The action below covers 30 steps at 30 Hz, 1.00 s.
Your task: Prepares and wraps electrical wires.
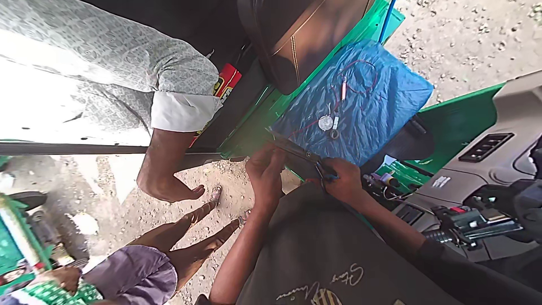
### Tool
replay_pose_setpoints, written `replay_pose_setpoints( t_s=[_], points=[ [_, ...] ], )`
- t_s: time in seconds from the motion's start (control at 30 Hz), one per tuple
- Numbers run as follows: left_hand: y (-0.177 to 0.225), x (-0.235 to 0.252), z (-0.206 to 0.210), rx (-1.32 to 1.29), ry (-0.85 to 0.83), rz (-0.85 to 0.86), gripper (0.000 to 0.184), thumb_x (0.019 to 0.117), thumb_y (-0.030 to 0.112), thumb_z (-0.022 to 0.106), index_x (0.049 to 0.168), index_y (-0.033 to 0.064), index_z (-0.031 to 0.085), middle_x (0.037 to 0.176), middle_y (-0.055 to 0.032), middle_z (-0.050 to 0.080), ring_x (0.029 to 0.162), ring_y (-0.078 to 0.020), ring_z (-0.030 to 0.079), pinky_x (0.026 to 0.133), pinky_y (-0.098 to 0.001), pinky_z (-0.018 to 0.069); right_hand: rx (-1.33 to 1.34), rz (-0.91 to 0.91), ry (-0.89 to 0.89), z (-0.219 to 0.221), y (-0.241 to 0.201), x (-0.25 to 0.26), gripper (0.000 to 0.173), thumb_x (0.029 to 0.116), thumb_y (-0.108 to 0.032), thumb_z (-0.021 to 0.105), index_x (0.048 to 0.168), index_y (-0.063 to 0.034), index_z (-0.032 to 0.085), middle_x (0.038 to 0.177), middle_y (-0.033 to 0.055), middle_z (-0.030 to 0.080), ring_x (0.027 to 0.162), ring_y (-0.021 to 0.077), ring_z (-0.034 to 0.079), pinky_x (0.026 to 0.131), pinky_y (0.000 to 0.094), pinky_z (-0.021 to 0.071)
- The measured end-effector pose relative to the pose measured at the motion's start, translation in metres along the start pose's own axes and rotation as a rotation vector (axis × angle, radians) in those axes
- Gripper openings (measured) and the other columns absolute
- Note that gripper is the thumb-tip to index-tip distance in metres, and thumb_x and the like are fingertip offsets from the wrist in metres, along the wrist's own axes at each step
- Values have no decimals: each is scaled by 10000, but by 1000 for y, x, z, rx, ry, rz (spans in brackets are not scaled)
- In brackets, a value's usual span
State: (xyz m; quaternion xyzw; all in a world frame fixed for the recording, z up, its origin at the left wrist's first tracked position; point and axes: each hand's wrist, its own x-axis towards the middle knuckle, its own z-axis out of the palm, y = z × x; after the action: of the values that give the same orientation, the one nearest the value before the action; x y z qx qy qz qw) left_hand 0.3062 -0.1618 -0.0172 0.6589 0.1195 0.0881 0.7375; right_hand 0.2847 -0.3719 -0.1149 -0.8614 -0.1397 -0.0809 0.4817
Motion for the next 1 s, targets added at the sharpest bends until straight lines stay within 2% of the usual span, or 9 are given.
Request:
replay_pose_setpoints(
  t_s=[0.13, 0.23, 0.33, 0.5, 0.67, 1.0],
  points=[
    [-2, 1, 2, -9, 1, 15, 81, 979, 72, 645, 1007, 52, 719, 767, -48, 653, 562, -94, 537, 518, -245, 478, -23, -7, 9, 1, 2, 1, 407, 869, -443, 807, 954, -57, 706, 775, 47, 693, 690, 147, 652, 645, 344, 567],
    [-2, 2, 5, -14, -3, 18, 73, 976, 69, 648, 999, 49, 713, 757, -43, 645, 561, -93, 533, 519, -247, 476, -50, 11, -1, 3, 2, 0, 320, 899, -362, 780, 974, -58, 712, 807, 61, 711, 728, 175, 680, 666, 368, 580],
    [-3, 2, 6, 12, 2, 12, 51, 969, 69, 636, 973, 58, 685, 730, -29, 623, 555, -90, 534, 515, -244, 474, -80, 12, -2, 6, 2, -1, 228, 891, -264, 754, 967, -53, 711, 804, 66, 713, 730, 189, 691, 650, 368, 586],
    [-3, 4, 8, 21, -4, 17, 45, 961, 58, 634, 964, 59, 678, 710, -22, 615, 547, -90, 534, 515, -245, 475, -91, 17, -31, 7, -1, 0, 184, 876, -181, 727, 984, -34, 702, 830, 91, 724, 746, 220, 709, 662, 402, 599],
    [-2, 4, 8, 28, -12, 21, 42, 957, 56, 633, 962, 64, 673, 727, -19, 619, 549, -89, 528, 509, -245, 473, -98, 25, -71, 7, -2, 0, 202, 855, -147, 719, 1004, -14, 692, 841, 113, 720, 747, 250, 711, 669, 422, 603],
    [1, 4, 4, 48, -26, 35, 36, 963, 58, 631, 940, 75, 652, 710, -5, 600, 547, -86, 526, 517, -244, 479, -97, 26, -88, 13, -7, -1, 179, 897, -168, 699, 986, -12, 685, 811, 111, 706, 720, 245, 704, 652, 421, 601]
  ],
)
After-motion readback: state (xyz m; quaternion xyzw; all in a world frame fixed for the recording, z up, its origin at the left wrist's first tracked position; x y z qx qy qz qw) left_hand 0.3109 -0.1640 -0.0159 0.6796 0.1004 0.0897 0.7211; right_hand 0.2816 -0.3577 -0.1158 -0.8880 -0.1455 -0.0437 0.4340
